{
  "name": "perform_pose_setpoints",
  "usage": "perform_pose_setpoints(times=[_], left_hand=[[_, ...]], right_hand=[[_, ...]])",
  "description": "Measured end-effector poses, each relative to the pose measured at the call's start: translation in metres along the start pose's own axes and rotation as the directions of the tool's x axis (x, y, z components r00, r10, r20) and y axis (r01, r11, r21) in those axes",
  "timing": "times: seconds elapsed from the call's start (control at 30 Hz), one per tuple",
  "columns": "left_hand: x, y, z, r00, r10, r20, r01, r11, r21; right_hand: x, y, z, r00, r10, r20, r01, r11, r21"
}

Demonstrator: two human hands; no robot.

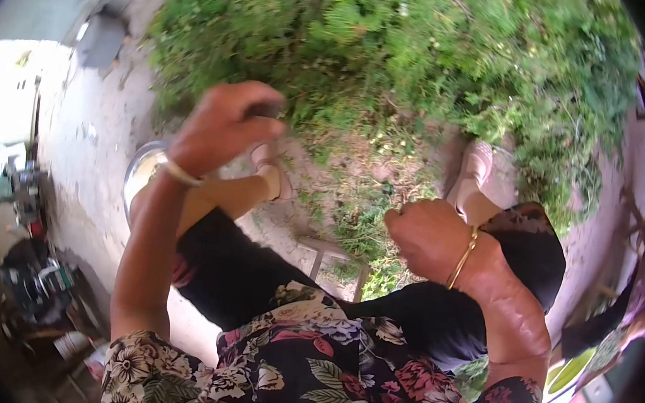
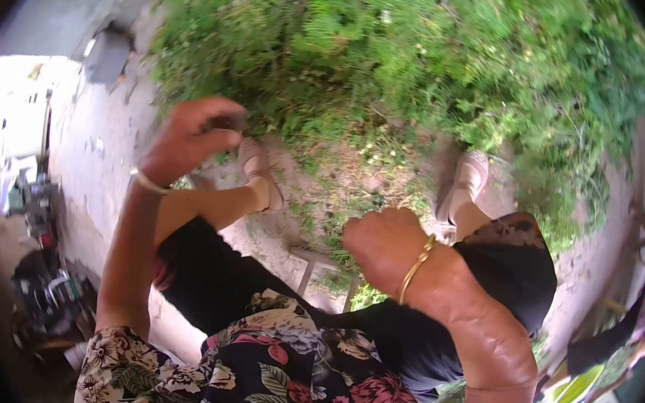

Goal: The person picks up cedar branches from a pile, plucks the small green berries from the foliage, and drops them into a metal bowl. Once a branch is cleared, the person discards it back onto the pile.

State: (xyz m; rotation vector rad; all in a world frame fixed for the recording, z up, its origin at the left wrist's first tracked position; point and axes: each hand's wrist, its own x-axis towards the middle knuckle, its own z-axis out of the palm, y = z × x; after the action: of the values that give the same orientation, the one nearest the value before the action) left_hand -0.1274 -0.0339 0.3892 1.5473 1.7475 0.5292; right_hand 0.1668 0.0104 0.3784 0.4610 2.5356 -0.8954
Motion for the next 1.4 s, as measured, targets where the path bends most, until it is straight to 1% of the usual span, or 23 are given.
perform_pose_setpoints(times=[0.1,0.17,0.27,0.33,0.37,0.43,0.53,0.57,0.73,0.8,0.83,0.87,0.93,1.0,1.03,1.07,1.13,1.17,1.23,1.27,1.3,1.33,1.4], left_hand=[[0.074,-0.018,0.077,0.951,0.232,0.203,-0.26,0.957,0.125],[0.103,-0.051,0.142,0.967,0.201,0.154,-0.213,0.975,0.063],[0.14,-0.099,0.229,0.974,0.213,0.08,-0.222,0.966,0.129],[0.153,-0.12,0.269,0.996,0.089,0.032,-0.094,0.952,0.292],[0.158,-0.122,0.284,0.995,0.087,0.052,-0.098,0.953,0.287],[0.168,-0.114,0.309,0.996,0.043,0.073,-0.071,0.899,0.431],[0.182,-0.11,0.344,0.973,0.172,0.153,-0.228,0.81,0.541],[0.184,-0.107,0.354,0.97,0.224,0.093,-0.23,0.736,0.637],[0.21,-0.129,0.359,0.986,0.16,0.054,-0.161,0.8,0.579],[0.214,-0.14,0.347,0.995,0.095,-0.014,-0.092,0.983,0.161],[0.208,-0.139,0.339,0.992,0.066,-0.112,-0.069,0.997,-0.019],[0.2,-0.136,0.332,0.991,0.067,-0.113,-0.069,0.997,-0.014],[0.177,-0.118,0.308,0.957,-0.26,0.13,0.287,0.92,-0.268],[0.145,-0.105,0.306,0.907,-0.312,0.283,0.403,0.838,-0.369],[0.129,-0.095,0.308,0.891,-0.31,0.331,0.411,0.861,-0.3],[0.113,-0.095,0.314,0.865,-0.194,0.463,0.384,0.85,-0.36],[0.098,-0.101,0.325,0.815,-0.044,0.578,0.155,0.977,-0.145],[0.101,-0.109,0.329,0.813,-0.048,0.58,0.16,0.977,-0.144],[0.127,-0.124,0.339,0.981,-0.058,0.187,0.017,0.977,0.214],[0.142,-0.138,0.341,0.988,-0.15,0.026,0.144,0.974,0.173],[0.158,-0.142,0.337,0.989,-0.059,-0.139,0.073,0.993,0.096],[0.175,-0.149,0.335,0.974,0.019,-0.224,0.012,0.99,0.137],[0.199,-0.152,0.336,0.947,0.1,-0.306,-0.045,0.982,0.183]], right_hand=[[-0.012,0.002,0.0,0.995,0.021,-0.097,-0.023,1.0,-0.017],[-0.02,0.003,-0.005,0.984,0.049,-0.174,-0.06,0.997,-0.056],[-0.024,0.009,-0.008,0.974,0.193,-0.116,-0.2,0.979,-0.05],[-0.023,0.014,0.0,0.909,0.19,-0.37,-0.253,0.959,-0.129],[-0.022,0.015,-0.002,0.928,0.189,-0.322,-0.238,0.964,-0.12],[-0.02,0.015,-0.012,0.925,0.192,-0.326,-0.223,0.973,-0.06],[-0.02,0.012,-0.02,0.929,0.225,-0.293,-0.224,0.974,0.038],[-0.023,0.009,-0.021,0.926,0.252,-0.282,-0.246,0.968,0.059],[-0.027,0.016,-0.019,0.906,0.282,-0.317,-0.269,0.96,0.085],[-0.027,0.014,-0.018,0.901,0.304,-0.311,-0.292,0.953,0.085],[-0.027,0.013,-0.017,0.895,0.322,-0.31,-0.314,0.946,0.078],[-0.029,0.012,-0.016,0.894,0.319,-0.314,-0.31,0.947,0.08],[-0.031,0.011,-0.014,0.912,0.276,-0.304,-0.264,0.961,0.08],[-0.032,0.009,-0.013,0.913,0.27,-0.305,-0.256,0.963,0.083],[-0.032,0.008,-0.012,0.914,0.268,-0.303,-0.255,0.963,0.085],[-0.032,0.008,-0.011,0.915,0.269,-0.3,-0.254,0.963,0.087],[-0.031,0.007,-0.01,0.918,0.269,-0.291,-0.254,0.963,0.09],[-0.03,0.008,-0.009,0.92,0.27,-0.284,-0.254,0.963,0.094],[-0.028,0.009,-0.008,0.921,0.279,-0.271,-0.261,0.96,0.102],[-0.028,0.009,-0.009,0.922,0.281,-0.266,-0.263,0.959,0.104],[-0.028,0.009,-0.012,0.92,0.278,-0.275,-0.27,0.961,0.068],[-0.028,0.009,-0.013,0.919,0.274,-0.285,-0.277,0.96,0.032],[-0.027,0.01,-0.014,0.924,0.274,-0.268,-0.272,0.961,0.043]])
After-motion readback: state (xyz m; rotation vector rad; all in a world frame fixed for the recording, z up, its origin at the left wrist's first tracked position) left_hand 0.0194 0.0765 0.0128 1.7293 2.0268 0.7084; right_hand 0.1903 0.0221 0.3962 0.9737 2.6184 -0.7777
